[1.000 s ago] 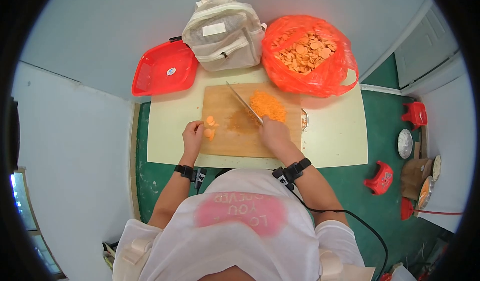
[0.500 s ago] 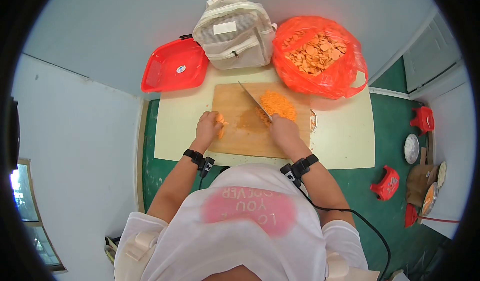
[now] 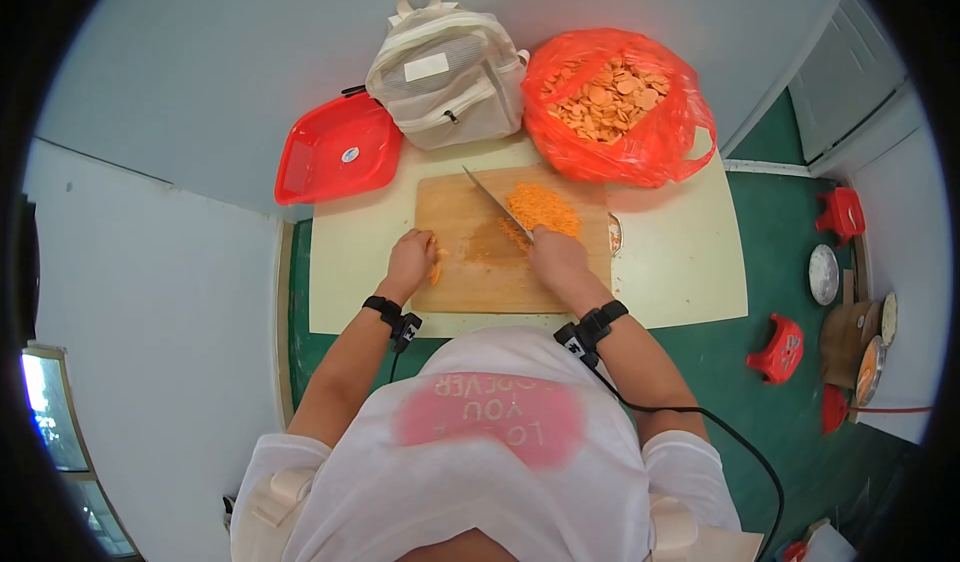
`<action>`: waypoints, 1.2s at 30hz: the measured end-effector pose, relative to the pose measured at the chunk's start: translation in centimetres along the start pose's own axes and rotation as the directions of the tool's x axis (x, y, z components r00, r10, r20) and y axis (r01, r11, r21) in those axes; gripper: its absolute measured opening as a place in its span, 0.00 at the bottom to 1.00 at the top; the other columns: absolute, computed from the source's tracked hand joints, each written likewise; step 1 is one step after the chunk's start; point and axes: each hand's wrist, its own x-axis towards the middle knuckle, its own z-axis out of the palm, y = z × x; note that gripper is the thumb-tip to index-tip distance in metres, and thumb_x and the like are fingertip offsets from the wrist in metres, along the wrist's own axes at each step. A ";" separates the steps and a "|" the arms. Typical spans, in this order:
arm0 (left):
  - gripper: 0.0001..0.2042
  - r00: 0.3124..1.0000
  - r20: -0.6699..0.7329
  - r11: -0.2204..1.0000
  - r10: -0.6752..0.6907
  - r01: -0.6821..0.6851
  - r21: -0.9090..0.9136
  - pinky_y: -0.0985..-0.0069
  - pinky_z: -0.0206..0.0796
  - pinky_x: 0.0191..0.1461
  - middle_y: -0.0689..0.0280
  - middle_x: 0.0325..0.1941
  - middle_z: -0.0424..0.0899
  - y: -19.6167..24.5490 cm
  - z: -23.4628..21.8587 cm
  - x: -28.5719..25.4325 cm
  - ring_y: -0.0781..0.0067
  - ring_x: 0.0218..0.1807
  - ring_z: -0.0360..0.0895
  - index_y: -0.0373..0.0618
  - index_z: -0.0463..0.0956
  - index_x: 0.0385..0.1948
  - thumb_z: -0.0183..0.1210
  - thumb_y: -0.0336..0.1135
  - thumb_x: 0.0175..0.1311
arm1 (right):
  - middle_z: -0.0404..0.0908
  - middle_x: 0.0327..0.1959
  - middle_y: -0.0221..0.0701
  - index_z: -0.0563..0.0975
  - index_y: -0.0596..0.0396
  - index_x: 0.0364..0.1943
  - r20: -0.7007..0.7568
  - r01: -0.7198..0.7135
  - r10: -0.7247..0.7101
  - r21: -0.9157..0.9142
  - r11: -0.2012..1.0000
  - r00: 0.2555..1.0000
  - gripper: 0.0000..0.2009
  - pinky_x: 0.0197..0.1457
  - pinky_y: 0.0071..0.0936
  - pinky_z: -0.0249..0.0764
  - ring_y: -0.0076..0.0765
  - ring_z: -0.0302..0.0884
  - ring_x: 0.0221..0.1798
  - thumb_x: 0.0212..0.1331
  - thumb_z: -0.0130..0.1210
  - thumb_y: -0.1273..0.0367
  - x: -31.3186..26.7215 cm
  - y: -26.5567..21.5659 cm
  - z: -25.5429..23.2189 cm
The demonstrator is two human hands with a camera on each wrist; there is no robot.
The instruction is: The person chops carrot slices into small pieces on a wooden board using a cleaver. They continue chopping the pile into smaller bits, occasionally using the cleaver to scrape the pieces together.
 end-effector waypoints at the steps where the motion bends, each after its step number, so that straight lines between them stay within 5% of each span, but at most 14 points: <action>1: 0.05 1.000 0.004 1.000 0.008 -0.008 -0.001 0.60 0.70 0.43 0.54 0.30 0.77 0.1 0.0 0.0 0.51 0.37 0.76 0.41 0.77 0.30 0.56 0.30 0.54 | 0.81 0.35 0.49 0.75 0.58 0.41 0.010 -0.003 0.003 0.000 1.000 1.000 0.11 0.45 0.47 0.74 0.54 0.80 0.41 0.58 0.46 0.68 0.0 0.0 0.0; 9: 0.10 0.990 0.087 0.992 -0.112 0.106 0.075 0.61 0.70 0.47 0.49 0.39 0.80 0.5 -0.6 0.7 0.48 0.41 0.78 0.38 0.79 0.38 0.52 0.31 0.59 | 0.81 0.35 0.48 0.75 0.58 0.41 0.001 -0.019 0.019 0.056 0.998 1.000 0.11 0.46 0.46 0.74 0.54 0.80 0.41 0.58 0.47 0.67 -0.7 -0.2 -0.3; 16: 0.08 0.999 0.021 0.996 -0.042 0.040 0.082 0.58 0.71 0.43 0.50 0.35 0.80 -1.1 -0.1 1.0 0.48 0.37 0.79 0.38 0.78 0.34 0.53 0.31 0.56 | 0.81 0.35 0.47 0.75 0.59 0.41 0.000 -0.012 0.012 0.094 0.995 1.000 0.12 0.45 0.47 0.73 0.54 0.80 0.41 0.58 0.47 0.67 -0.8 0.1 -0.2; 18: 0.10 0.978 0.174 0.990 -0.113 0.096 0.100 0.61 0.70 0.46 0.49 0.39 0.81 0.0 -1.0 1.2 0.49 0.41 0.78 0.39 0.80 0.36 0.53 0.33 0.59 | 0.81 0.35 0.48 0.75 0.59 0.41 -0.023 -0.010 0.012 0.097 0.995 1.000 0.12 0.45 0.47 0.73 0.54 0.80 0.41 0.58 0.46 0.68 -0.5 0.4 0.4; 22: 0.09 0.982 0.183 0.996 -0.053 0.039 0.079 0.61 0.70 0.46 0.50 0.37 0.81 1.0 -1.2 0.5 0.49 0.41 0.78 0.40 0.80 0.35 0.54 0.34 0.59 | 0.81 0.35 0.48 0.75 0.61 0.39 -0.033 0.011 -0.006 0.135 0.991 0.999 0.11 0.44 0.47 0.73 0.55 0.80 0.41 0.57 0.45 0.70 -1.1 0.4 0.1; 34: 0.13 0.997 0.074 0.991 -0.003 -0.007 0.133 0.59 0.68 0.48 0.52 0.39 0.77 2.0 -1.3 0.5 0.50 0.43 0.75 0.43 0.76 0.40 0.58 0.28 0.50 | 0.81 0.33 0.47 0.75 0.58 0.39 -0.064 -0.005 0.019 0.211 0.977 0.998 0.10 0.43 0.48 0.73 0.55 0.79 0.39 0.58 0.46 0.67 -1.0 1.0 0.4; 36: 0.13 0.999 -0.037 0.988 0.006 -0.001 0.153 0.61 0.68 0.49 0.53 0.39 0.76 3.0 -2.0 0.8 0.51 0.44 0.74 0.42 0.75 0.39 0.59 0.28 0.49 | 0.81 0.34 0.46 0.75 0.57 0.39 -0.068 0.000 0.016 0.224 0.975 0.998 0.11 0.43 0.48 0.73 0.54 0.79 0.40 0.59 0.46 0.67 -1.0 1.4 0.4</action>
